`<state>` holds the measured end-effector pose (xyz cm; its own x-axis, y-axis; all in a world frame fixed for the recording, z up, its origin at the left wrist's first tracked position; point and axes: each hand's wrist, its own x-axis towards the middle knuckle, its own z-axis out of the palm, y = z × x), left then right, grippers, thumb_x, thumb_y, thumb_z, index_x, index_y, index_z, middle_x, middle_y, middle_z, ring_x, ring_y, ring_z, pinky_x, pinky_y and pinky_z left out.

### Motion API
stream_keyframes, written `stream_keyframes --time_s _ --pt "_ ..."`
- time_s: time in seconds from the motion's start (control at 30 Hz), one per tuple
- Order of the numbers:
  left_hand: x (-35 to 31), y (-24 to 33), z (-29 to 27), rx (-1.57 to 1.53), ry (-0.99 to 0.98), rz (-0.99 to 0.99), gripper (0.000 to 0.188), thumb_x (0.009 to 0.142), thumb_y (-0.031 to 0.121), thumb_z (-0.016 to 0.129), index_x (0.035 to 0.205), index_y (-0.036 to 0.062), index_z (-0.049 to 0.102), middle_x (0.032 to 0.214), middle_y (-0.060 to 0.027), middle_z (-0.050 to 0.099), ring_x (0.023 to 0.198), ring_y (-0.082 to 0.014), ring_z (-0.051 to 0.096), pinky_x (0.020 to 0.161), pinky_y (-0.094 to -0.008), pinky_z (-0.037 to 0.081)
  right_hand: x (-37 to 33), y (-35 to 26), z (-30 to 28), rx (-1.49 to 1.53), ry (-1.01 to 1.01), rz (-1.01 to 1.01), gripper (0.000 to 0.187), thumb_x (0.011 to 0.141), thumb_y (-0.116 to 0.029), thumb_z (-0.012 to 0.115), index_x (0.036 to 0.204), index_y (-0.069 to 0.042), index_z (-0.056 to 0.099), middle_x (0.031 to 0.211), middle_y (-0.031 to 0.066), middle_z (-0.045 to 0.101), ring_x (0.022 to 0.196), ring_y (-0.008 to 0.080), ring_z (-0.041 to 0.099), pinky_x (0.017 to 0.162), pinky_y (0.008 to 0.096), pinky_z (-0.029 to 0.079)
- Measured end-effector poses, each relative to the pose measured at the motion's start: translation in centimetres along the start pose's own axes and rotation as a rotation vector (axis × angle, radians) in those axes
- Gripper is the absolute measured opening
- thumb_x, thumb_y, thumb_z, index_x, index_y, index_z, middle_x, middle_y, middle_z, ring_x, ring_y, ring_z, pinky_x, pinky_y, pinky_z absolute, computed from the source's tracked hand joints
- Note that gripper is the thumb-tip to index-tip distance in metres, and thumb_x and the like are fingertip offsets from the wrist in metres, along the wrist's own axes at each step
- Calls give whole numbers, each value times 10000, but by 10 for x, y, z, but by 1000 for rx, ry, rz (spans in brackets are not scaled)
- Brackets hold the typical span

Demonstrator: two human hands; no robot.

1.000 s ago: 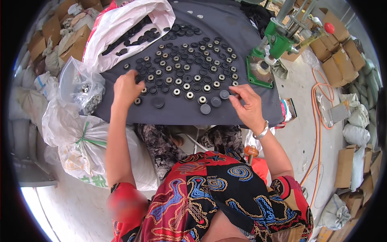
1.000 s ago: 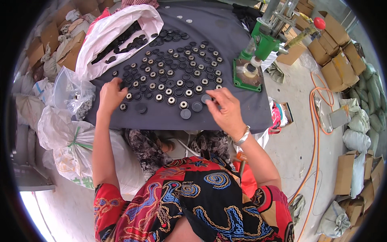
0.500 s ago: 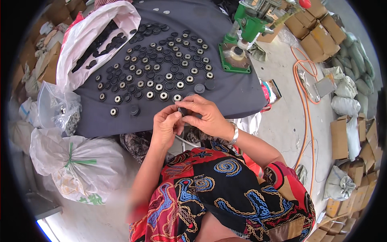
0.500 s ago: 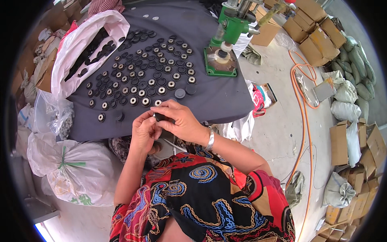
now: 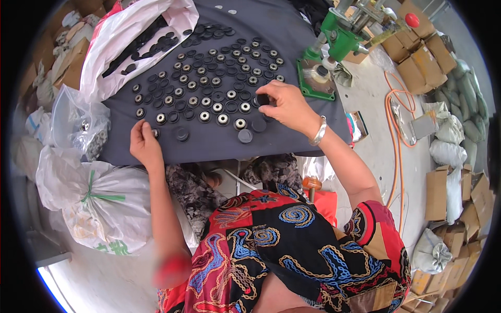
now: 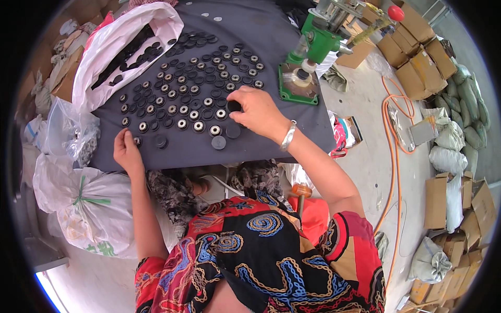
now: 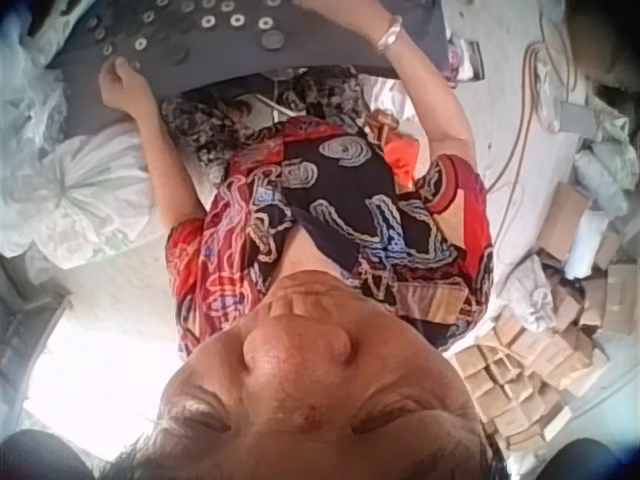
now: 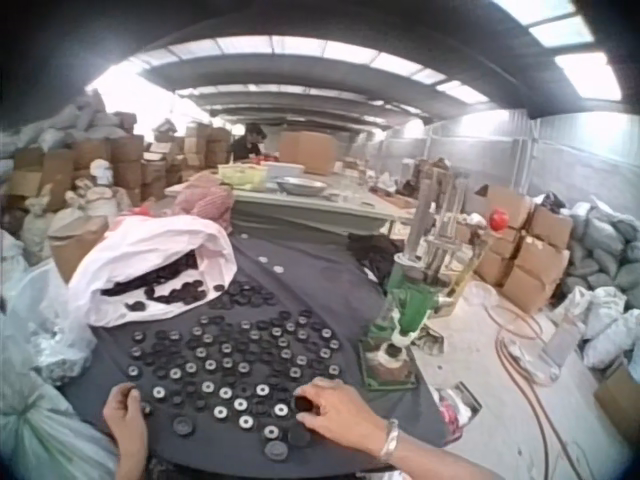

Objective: The person uses a rubber mallet to tap metal snap fasteners onto a gray fabric sheet laid on a table. They then pick up black plastic caps from a white bag and place them over the fasteners, arranging them in rows.

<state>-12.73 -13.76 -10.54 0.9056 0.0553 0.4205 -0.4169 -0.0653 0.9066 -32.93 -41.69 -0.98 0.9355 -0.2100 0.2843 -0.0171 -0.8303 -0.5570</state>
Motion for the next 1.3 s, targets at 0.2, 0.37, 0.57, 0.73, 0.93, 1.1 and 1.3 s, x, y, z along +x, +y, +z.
stream_keyframes --time_s 0.2,0.37,0.57,0.73,0.93,1.1,1.3 --pt "-8 -4 2 170 -29 57 157 904 85 606 1010 -17 661 809 -58 667 705 -88 593 656 -237 490 25 5 27 -257 -206 -86 341 730 -123 690 1039 15 644 938 137 625 896 297 618 781 394 495" --pt "-12 -2 1 150 9 109 159 897 68 610 1022 -17 660 798 -56 663 684 -91 592 642 -233 489 33 3 34 -364 -291 -55 334 723 -127 711 1022 11 656 945 137 625 927 315 611 823 410 493" --pt "-16 5 1 183 -2 85 159 898 64 607 1025 -16 660 790 -50 655 674 -86 582 633 -230 485 38 4 41 -435 -353 -89 305 722 -128 719 989 8 663 926 137 621 919 316 612 804 411 494" --pt "-12 -2 -1 6 51 36 159 899 62 605 1027 -12 663 811 -44 654 692 -74 569 656 -212 471 40 2 38 -414 -351 -93 301 714 -128 726 972 13 661 920 145 612 911 322 601 812 414 487" --pt "26 -16 -37 153 261 78 172 899 76 584 1009 -27 667 873 -77 682 752 -113 604 708 -259 487 41 -27 31 -369 -107 -153 290 720 -133 714 971 0 653 897 140 598 949 312 578 808 412 473" --pt "29 -22 -31 409 172 78 156 869 103 589 977 32 678 793 -107 690 659 -209 651 649 -319 508 101 -73 78 -170 -94 -339 272 777 -201 682 965 -6 657 898 144 620 855 326 610 784 411 484" --pt "24 -17 -30 397 126 140 145 868 76 597 981 20 671 777 -94 678 644 -149 615 628 -289 490 169 -110 153 -301 -255 -313 198 767 -205 709 851 -26 698 822 173 680 822 350 665 742 420 528"
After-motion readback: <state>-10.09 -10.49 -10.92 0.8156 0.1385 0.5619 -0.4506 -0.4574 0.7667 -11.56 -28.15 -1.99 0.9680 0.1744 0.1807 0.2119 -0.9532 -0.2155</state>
